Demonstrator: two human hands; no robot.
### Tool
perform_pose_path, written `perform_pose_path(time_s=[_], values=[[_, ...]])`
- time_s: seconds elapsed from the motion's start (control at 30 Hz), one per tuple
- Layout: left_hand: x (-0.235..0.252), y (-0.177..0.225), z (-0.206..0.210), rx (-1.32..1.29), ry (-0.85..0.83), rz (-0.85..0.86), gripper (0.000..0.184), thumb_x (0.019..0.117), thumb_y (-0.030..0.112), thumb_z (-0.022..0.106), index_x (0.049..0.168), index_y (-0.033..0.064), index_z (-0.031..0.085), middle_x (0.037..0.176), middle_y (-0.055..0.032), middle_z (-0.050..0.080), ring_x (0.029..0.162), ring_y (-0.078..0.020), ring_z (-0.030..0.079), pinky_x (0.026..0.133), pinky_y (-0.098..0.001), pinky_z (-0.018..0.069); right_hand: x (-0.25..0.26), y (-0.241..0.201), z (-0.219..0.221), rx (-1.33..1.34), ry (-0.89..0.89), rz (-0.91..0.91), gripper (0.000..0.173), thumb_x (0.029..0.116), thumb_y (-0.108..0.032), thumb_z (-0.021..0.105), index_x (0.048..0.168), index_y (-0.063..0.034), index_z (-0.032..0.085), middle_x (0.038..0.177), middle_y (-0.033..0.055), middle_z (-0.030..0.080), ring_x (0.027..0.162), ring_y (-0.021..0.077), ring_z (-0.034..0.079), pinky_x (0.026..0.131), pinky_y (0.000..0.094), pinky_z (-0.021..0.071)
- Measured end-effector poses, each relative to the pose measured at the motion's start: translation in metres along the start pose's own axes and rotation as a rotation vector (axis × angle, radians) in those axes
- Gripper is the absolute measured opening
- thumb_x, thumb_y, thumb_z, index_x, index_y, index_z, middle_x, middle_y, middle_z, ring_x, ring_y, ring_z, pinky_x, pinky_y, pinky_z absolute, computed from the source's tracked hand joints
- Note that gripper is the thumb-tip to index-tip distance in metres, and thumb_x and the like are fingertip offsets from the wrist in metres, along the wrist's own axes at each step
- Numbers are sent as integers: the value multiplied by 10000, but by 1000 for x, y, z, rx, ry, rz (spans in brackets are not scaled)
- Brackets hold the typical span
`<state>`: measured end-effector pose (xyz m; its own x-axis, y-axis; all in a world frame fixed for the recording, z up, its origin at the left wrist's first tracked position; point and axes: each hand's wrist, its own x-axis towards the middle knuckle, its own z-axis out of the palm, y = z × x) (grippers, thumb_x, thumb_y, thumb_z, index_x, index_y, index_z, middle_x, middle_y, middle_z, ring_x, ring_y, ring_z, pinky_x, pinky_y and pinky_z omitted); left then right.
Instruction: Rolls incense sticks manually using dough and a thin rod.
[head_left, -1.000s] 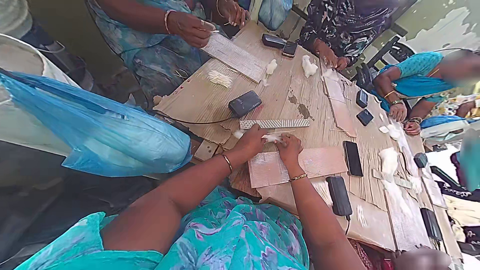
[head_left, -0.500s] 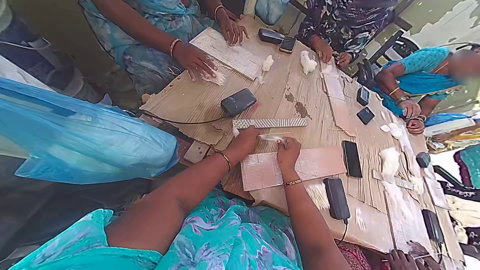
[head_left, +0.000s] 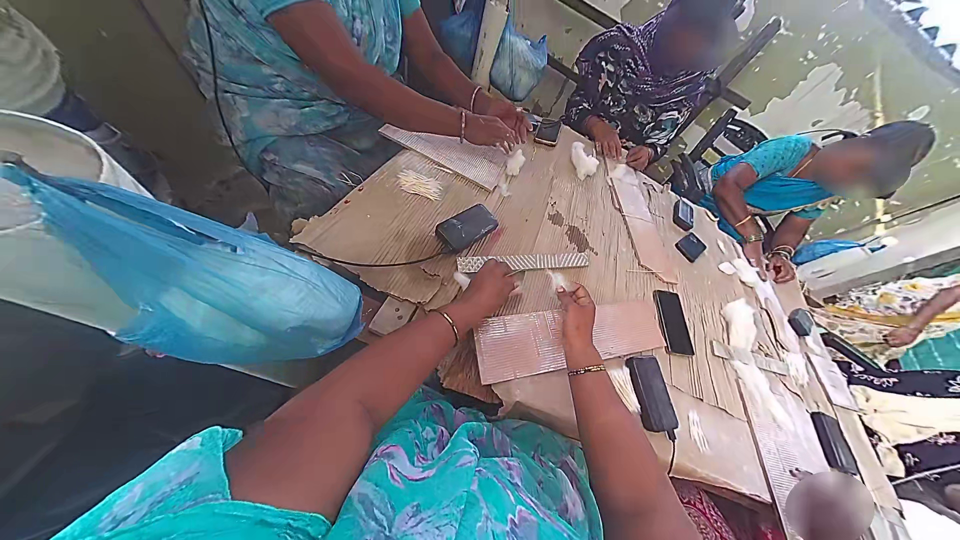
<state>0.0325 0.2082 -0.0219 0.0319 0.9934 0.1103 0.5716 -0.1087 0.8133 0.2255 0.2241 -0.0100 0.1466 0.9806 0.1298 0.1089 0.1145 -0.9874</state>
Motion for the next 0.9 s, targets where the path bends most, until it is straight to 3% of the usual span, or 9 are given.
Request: perform_pose_path(time_s=[0.13,0.23,0.3,0.5,0.6,0.67,0.73,0.77,0.9], values=[[-14,14,-2,-394,47,-37,391,1020,287,668,1280,-5,655,1284,-207,637,1169,-324,623,1010,-521,498,-24,-16,15,229,-59,195,63,984,12,603,987,-50,615,898,33,640,835,124,607,774,303,519],[-25,32,-5,-662,-65,-160,315,1051,246,614,1245,-1,628,1078,-134,645,882,-172,572,796,-357,484,-32,-16,27,304,-86,272,78,1001,17,567,980,-48,605,872,46,646,791,127,623,718,288,528],[-23,34,-2,-766,-91,-201,194,1044,166,616,1132,-6,634,901,-61,593,727,-91,511,676,-257,446,-32,-14,30,305,-110,262,86,1001,23,561,981,-42,613,868,45,656,777,118,625,696,268,522],[-23,29,2,-789,-80,-245,104,1022,117,640,991,18,633,786,-16,537,655,-70,467,622,-228,413,-33,-16,27,238,-146,233,69,1008,-20,583,983,-56,635,890,28,661,818,117,622,737,289,523],[-27,31,-6,-673,-25,-330,181,1039,198,633,1041,17,630,832,-54,544,677,-113,462,632,-282,412,-29,-16,27,225,-77,263,83,1009,-23,592,941,-48,632,839,31,656,746,106,622,650,249,515],[-32,26,-16,-465,26,-355,251,1063,272,593,1093,24,623,914,-119,580,753,-203,520,685,-391,449,-25,-14,25,242,-40,306,90,1018,-42,585,934,-54,613,809,31,645,696,100,614,621,240,517],[-26,10,-22,-182,77,-307,273,1061,242,584,1105,-16,664,1060,-220,652,953,-358,643,833,-559,519,-22,-10,22,260,-21,342,102,1032,-54,566,938,-53,604,778,33,636,641,95,607,584,224,519],[-22,0,-23,-53,60,-283,267,1054,213,587,1117,-31,674,1144,-243,645,1063,-403,643,909,-601,513,-22,-8,22,268,-19,349,107,1038,-54,555,945,-46,608,765,35,642,625,94,611,574,221,522],[-24,-17,-20,253,4,-207,233,1026,145,608,1162,-30,679,1219,-254,623,1107,-439,642,923,-622,527,-24,2,20,276,-60,271,125,1045,-26,523,987,-4,632,760,35,655,643,91,631,628,226,555]])
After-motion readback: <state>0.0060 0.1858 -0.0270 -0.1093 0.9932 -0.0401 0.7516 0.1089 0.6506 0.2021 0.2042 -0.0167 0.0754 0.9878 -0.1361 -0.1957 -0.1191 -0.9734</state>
